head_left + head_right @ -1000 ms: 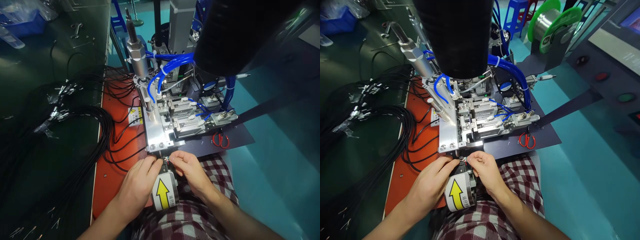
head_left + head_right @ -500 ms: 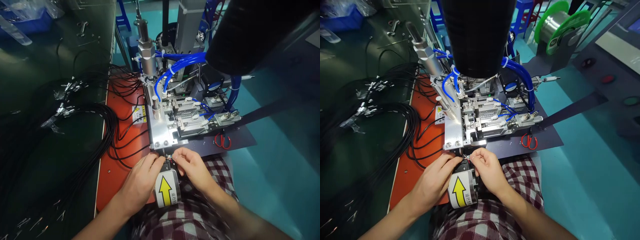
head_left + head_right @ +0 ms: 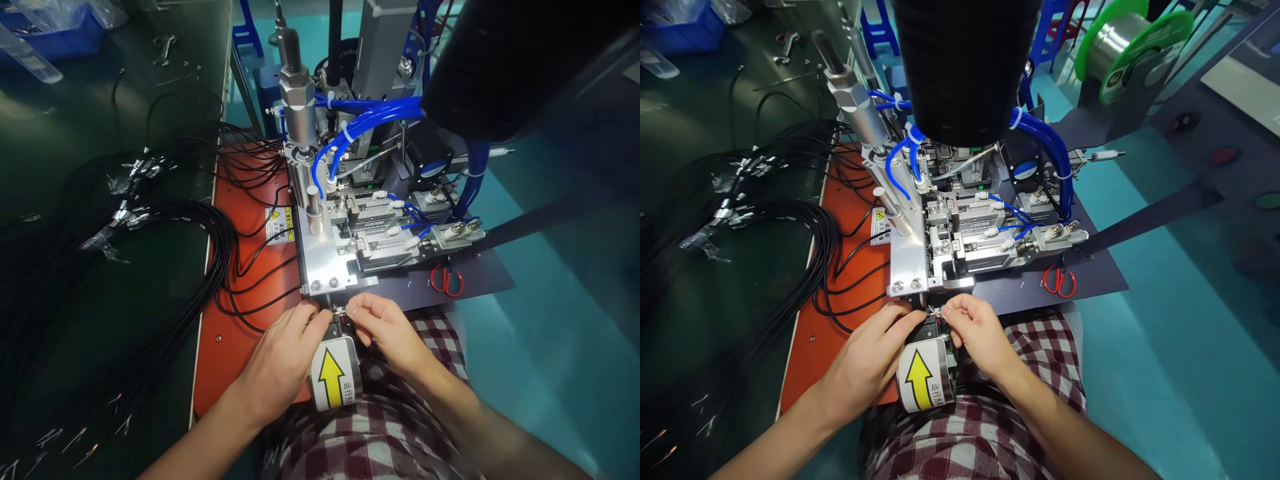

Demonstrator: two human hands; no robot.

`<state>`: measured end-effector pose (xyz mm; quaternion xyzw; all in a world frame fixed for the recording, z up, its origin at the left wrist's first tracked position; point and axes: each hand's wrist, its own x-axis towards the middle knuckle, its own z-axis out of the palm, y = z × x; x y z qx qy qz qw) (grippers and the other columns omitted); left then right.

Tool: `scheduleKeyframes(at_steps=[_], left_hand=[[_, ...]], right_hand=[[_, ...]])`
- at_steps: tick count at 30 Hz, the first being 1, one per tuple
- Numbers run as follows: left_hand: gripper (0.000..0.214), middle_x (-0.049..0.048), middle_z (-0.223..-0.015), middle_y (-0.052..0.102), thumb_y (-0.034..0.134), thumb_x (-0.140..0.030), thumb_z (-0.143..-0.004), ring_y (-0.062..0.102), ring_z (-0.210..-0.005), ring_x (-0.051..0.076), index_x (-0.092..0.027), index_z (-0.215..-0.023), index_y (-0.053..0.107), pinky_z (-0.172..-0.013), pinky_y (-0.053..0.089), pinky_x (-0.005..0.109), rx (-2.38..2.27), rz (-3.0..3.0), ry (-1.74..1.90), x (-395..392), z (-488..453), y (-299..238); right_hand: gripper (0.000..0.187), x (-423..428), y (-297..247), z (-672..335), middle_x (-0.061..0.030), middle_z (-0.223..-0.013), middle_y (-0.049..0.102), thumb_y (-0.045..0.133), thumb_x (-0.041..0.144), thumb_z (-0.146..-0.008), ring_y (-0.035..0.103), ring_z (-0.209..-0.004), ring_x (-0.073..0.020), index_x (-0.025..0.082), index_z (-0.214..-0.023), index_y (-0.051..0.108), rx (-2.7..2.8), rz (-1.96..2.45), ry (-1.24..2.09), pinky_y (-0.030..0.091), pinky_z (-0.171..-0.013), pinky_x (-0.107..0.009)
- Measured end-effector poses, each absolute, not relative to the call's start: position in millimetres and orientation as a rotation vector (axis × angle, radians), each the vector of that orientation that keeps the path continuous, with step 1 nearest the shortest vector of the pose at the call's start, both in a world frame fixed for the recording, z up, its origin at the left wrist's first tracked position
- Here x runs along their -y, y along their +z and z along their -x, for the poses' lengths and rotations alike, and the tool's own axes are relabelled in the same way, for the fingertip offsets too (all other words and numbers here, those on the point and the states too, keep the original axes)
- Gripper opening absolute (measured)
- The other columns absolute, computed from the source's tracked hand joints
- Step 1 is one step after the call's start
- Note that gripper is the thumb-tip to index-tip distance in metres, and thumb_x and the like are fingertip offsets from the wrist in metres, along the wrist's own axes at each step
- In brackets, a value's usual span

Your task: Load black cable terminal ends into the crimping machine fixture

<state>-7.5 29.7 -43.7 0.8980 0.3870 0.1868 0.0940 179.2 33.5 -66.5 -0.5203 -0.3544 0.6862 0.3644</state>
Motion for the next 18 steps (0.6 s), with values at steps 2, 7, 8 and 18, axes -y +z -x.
scheduleKeyframes(at_steps=[2,7,8,18], left_hand=[[0.028,0.0106,-0.088,0.058,0.037,-0.009,-0.092,0.058,-0.074,0.020,-0.008,-0.113,0.055,-0.062,0.055,0.031,-1.145,-2.656,0.541,-29.9,7.4,-43.1],[0.027,0.0102,-0.088,0.057,0.037,-0.009,-0.092,0.058,-0.074,0.020,-0.008,-0.112,0.055,-0.061,0.054,0.031,-1.147,-2.632,0.519,-30.3,7.0,-42.2],[0.027,0.0100,-0.088,0.057,0.037,-0.009,-0.092,0.057,-0.074,0.020,-0.008,-0.112,0.055,-0.061,0.053,0.030,-1.150,-2.630,0.521,-30.4,7.0,-42.3],[0.028,0.0115,-0.091,0.058,0.037,-0.010,-0.092,0.058,-0.076,0.021,-0.009,-0.114,0.055,-0.064,0.054,0.031,-1.160,-2.634,0.498,-30.5,7.2,-43.4]], right_hand=[[0.031,-34.1,-66.1,-179.3,0.0085,-0.044,0.043,0.063,0.046,-0.079,0.033,-0.043,-0.0085,0.018,-0.068,0.054,0.910,1.341,1.771,0.024,-0.047,-0.025],[0.031,-34.2,-64.3,-179.7,0.0083,-0.044,0.043,0.063,0.046,-0.079,0.033,-0.043,-0.0088,0.018,-0.067,0.054,0.918,1.348,1.774,0.025,-0.048,-0.025],[0.032,-33.9,-64.1,-179.9,0.0082,-0.044,0.043,0.063,0.046,-0.080,0.033,-0.043,-0.0088,0.019,-0.067,0.054,0.923,1.350,1.775,0.025,-0.048,-0.025],[0.031,-33.6,-64.1,-180.2,0.0076,-0.045,0.043,0.060,0.047,-0.081,0.035,-0.044,-0.0094,0.019,-0.068,0.053,0.985,1.379,1.750,0.027,-0.047,-0.025]])
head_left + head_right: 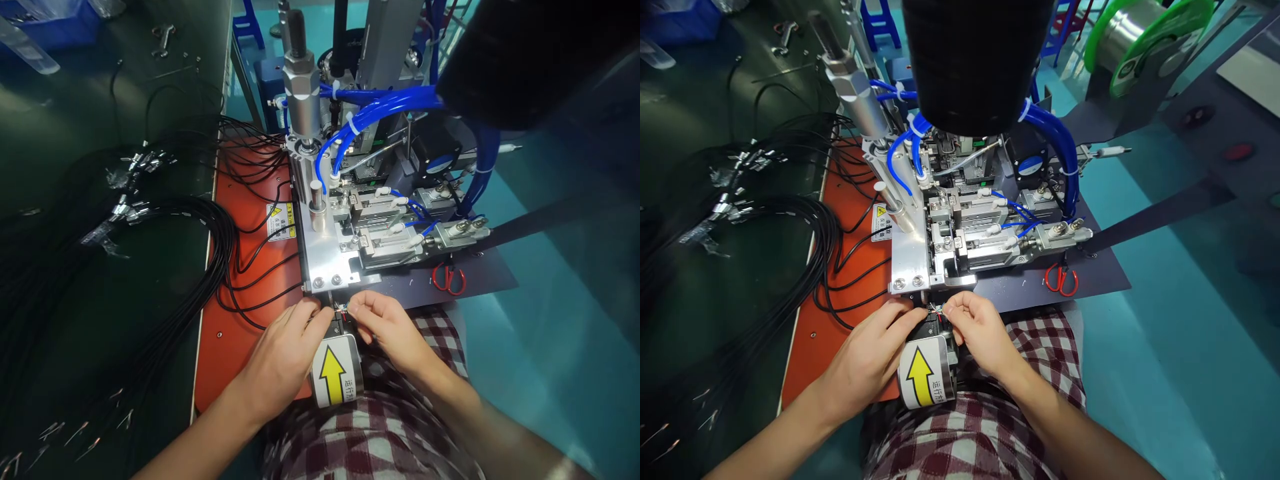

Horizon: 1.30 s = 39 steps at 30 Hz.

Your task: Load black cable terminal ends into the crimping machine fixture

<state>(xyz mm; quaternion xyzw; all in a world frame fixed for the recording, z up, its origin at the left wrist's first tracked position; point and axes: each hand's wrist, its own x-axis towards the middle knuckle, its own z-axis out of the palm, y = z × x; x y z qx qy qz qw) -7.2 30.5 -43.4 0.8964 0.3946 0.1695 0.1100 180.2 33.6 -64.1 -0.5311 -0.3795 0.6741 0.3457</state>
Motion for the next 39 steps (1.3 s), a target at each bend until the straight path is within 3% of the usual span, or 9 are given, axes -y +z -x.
scheduleKeyframes(at_steps=[13,20,26,39], left_hand=[[0.028,0.0117,-0.090,0.058,0.038,-0.007,-0.091,0.058,-0.074,0.021,-0.008,-0.112,0.057,-0.061,0.054,0.032,-1.163,-2.669,0.470,-30,7,-44],[0.030,0.0116,-0.087,0.059,0.036,-0.007,-0.092,0.058,-0.072,0.021,-0.008,-0.111,0.059,-0.058,0.053,0.032,-1.174,-2.744,0.460,-30,7,-43],[0.030,0.0116,-0.087,0.059,0.035,-0.008,-0.092,0.059,-0.073,0.021,-0.008,-0.107,0.061,-0.059,0.054,0.032,-1.184,-2.737,0.478,-30,6,-44],[0.029,0.0114,-0.087,0.059,0.035,-0.009,-0.093,0.058,-0.073,0.021,-0.008,-0.107,0.060,-0.061,0.054,0.032,-1.184,-2.723,0.451,-29,6,-43]], right_hand=[[0.019,-27,-60,-176,0.0028,-0.064,0.051,0.052,0.032,-0.087,0.046,-0.054,-0.0122,0.020,-0.072,0.052,1.329,1.624,1.349,0.034,-0.050,-0.026],[0.021,-38,-60,-182,0.0064,-0.046,0.046,0.054,0.032,-0.084,0.042,-0.044,-0.0104,0.018,-0.068,0.054,1.107,1.498,1.745,0.033,-0.048,-0.025],[0.021,-33,-60,-180,0.0030,-0.063,0.053,0.059,0.037,-0.082,0.042,-0.045,-0.0095,0.016,-0.082,0.062,1.151,1.583,1.488,0.032,-0.043,-0.024],[0.016,-27,-69,-172,0.0034,-0.064,0.049,0.052,0.030,-0.089,0.044,-0.056,-0.0117,0.019,-0.077,0.054,1.255,1.474,1.332,0.036,-0.052,-0.025]])
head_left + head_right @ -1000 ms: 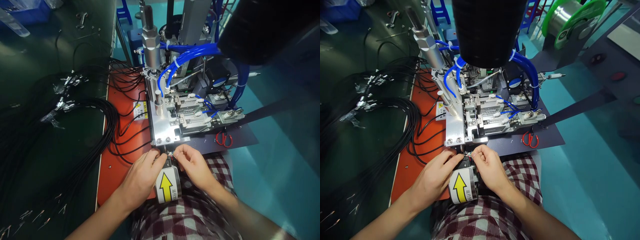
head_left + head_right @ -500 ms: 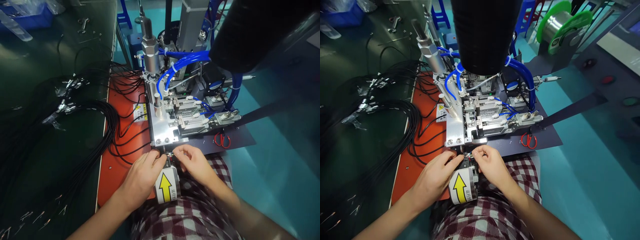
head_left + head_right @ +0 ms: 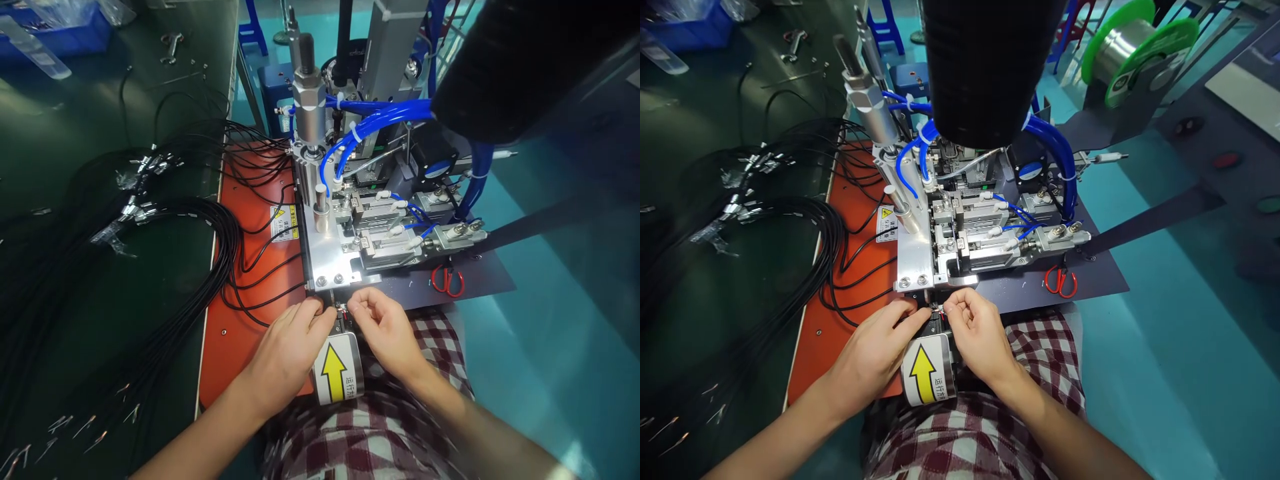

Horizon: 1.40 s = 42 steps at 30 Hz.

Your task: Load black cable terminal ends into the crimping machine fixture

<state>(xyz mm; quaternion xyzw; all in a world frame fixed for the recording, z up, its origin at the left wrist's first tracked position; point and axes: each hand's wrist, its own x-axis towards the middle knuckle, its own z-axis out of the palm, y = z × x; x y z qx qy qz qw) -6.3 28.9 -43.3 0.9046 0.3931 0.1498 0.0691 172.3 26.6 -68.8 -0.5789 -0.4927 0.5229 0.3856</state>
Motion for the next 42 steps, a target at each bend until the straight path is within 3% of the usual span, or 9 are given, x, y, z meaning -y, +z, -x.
scheduleKeyframes(at_steps=[31,38,42], left_hand=[[0.031,0.0110,-0.087,0.059,0.032,-0.010,-0.094,0.058,-0.074,0.020,-0.008,-0.106,0.061,-0.062,0.053,0.031,-1.182,-2.709,0.479,-30,6,-43],[0.030,0.0110,-0.088,0.060,0.034,-0.009,-0.093,0.058,-0.073,0.021,-0.009,-0.106,0.060,-0.061,0.053,0.032,-1.196,-2.725,0.453,-30,6,-45],[0.029,0.0110,-0.087,0.060,0.036,-0.009,-0.093,0.058,-0.072,0.021,-0.008,-0.108,0.060,-0.060,0.053,0.032,-1.194,-2.730,0.454,-29,7,-45]], right_hand=[[0.018,-25,-69,-170,0.0032,-0.064,0.049,0.052,0.033,-0.089,0.043,-0.055,-0.0122,0.019,-0.077,0.052,1.234,1.511,1.335,0.035,-0.051,-0.026],[0.022,-33,-66,-175,0.0048,-0.055,0.047,0.052,0.038,-0.084,0.040,-0.044,-0.0109,0.018,-0.074,0.054,1.128,1.593,1.552,0.030,-0.042,-0.024],[0.019,-28,-58,-179,-0.0014,-0.067,0.060,0.050,0.031,-0.089,0.052,-0.056,-0.0150,0.019,-0.077,0.059,1.461,1.683,1.194,0.039,-0.052,-0.027]])
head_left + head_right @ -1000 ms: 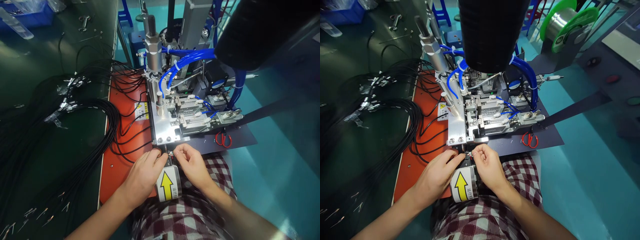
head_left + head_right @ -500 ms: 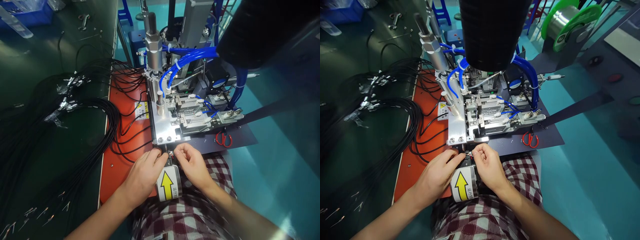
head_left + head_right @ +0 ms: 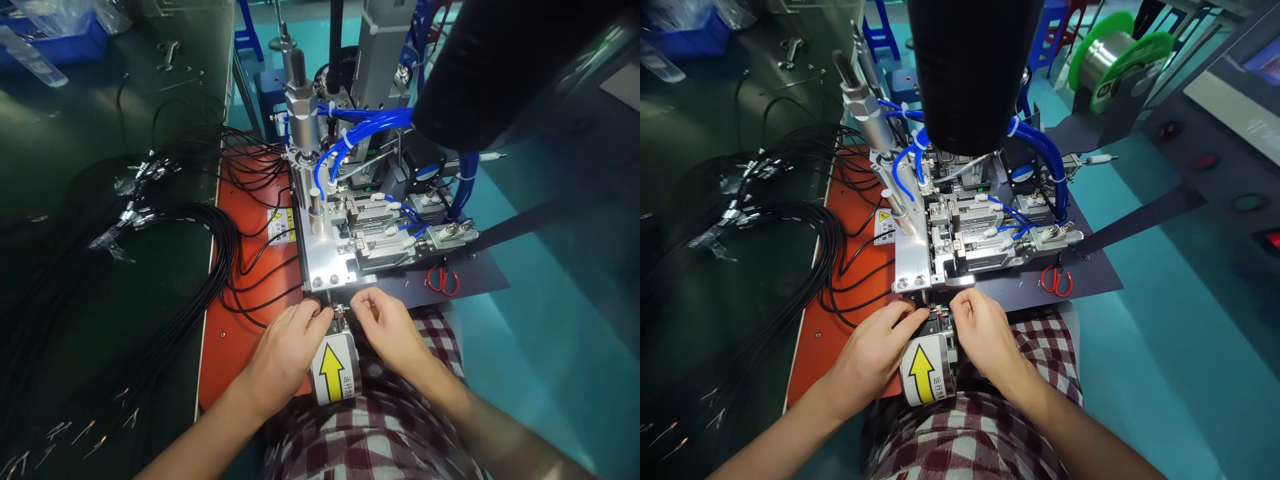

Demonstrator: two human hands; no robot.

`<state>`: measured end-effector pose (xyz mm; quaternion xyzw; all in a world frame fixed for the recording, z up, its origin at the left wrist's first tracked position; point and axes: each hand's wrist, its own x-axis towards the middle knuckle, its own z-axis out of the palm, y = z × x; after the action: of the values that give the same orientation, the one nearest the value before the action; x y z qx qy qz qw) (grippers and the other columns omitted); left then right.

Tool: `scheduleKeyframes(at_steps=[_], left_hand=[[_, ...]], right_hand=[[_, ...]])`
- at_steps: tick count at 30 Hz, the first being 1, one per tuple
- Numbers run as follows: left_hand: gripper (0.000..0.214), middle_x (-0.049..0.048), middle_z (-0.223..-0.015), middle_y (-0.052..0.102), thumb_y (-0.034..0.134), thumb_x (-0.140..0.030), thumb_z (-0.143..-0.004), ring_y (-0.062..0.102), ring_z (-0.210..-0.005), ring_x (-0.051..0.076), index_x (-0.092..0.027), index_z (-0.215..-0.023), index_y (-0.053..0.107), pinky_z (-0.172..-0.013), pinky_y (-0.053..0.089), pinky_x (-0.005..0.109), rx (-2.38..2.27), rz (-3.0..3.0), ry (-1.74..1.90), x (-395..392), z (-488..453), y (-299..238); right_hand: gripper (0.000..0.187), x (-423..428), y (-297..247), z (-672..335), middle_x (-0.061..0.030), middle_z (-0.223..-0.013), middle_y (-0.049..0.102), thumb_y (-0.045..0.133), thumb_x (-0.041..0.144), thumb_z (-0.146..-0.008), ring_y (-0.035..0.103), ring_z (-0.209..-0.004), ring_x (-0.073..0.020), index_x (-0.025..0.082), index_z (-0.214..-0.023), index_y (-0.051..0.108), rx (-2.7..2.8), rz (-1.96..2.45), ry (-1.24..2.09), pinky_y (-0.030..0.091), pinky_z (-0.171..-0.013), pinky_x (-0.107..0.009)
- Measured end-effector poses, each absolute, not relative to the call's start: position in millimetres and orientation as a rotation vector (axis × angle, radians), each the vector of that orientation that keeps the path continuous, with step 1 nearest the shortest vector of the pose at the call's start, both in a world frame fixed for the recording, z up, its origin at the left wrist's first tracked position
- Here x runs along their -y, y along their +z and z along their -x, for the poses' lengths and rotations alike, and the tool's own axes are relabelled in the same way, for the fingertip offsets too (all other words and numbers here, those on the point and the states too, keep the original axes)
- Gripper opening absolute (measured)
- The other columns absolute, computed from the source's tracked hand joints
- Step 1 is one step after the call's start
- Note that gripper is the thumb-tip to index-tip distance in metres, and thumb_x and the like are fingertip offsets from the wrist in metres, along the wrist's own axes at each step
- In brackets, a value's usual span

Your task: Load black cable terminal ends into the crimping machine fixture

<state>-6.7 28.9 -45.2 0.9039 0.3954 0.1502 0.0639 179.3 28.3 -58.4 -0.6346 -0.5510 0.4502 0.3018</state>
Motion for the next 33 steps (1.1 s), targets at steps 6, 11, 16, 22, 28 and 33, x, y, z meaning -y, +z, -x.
scheduleKeyframes(at_steps=[6,11,16,22,28,33], left_hand=[[0.027,0.0112,-0.089,0.061,0.037,-0.011,-0.094,0.059,-0.076,0.021,-0.009,-0.105,0.061,-0.064,0.054,0.033,-1.187,-2.698,0.475,-30,5,-44],[0.027,0.0103,-0.088,0.061,0.037,-0.010,-0.093,0.059,-0.076,0.020,-0.011,-0.101,0.063,-0.064,0.054,0.032,-1.214,-2.680,0.425,-29,5,-43],[0.027,0.0100,-0.090,0.061,0.038,-0.009,-0.092,0.059,-0.077,0.020,-0.012,-0.105,0.061,-0.065,0.054,0.032,-1.212,-2.678,0.385,-29,6,-44],[0.025,0.0106,-0.089,0.061,0.040,-0.007,-0.090,0.059,-0.076,0.021,-0.010,-0.102,0.062,-0.064,0.054,0.032,-1.207,-2.694,0.399,-30,5,-43],[0.027,0.0098,-0.091,0.061,0.040,-0.004,-0.089,0.059,-0.075,0.020,-0.012,-0.103,0.061,-0.063,0.053,0.032,-1.212,-2.724,0.336,-30,6,-42],[0.027,0.0092,-0.094,0.061,0.040,-0.009,-0.091,0.059,-0.076,0.019,-0.015,-0.108,0.060,-0.065,0.052,0.031,-1.229,-2.742,0.295,-29,6,-42]], right_hand=[[0.014,-23,-57,-168,-0.0038,-0.080,0.065,0.052,0.024,-0.091,0.056,-0.063,-0.0158,0.019,-0.094,0.064,1.709,1.503,0.846,0.043,-0.060,-0.028],[0.014,-28,-58,-169,-0.0038,-0.079,0.065,0.050,0.022,-0.091,0.058,-0.068,-0.0170,0.020,-0.085,0.062,1.845,1.430,0.767,0.042,-0.065,-0.029],[0.015,-26,-61,-172,-0.0014,-0.071,0.061,0.049,0.027,-0.091,0.054,-0.061,-0.0159,0.020,-0.081,0.057,1.519,1.556,1.072,0.040,-0.057,-0.027],[0.016,-29,-65,-171,0.0011,-0.068,0.056,0.051,0.032,-0.087,0.050,-0.060,-0.0142,0.019,-0.078,0.057,1.307,1.568,1.291,0.039,-0.057,-0.027],[0.033,-38,-61,-175,0.0085,-0.051,0.034,0.059,0.040,-0.075,0.020,-0.044,-0.0066,0.020,-0.055,0.041,0.871,1.371,1.878,0.015,-0.043,-0.023],[0.037,-21,-65,-171,0.0072,-0.053,0.041,0.067,0.052,-0.070,0.024,-0.044,-0.0063,0.016,-0.067,0.056,0.718,1.392,1.778,0.016,-0.042,-0.022]])
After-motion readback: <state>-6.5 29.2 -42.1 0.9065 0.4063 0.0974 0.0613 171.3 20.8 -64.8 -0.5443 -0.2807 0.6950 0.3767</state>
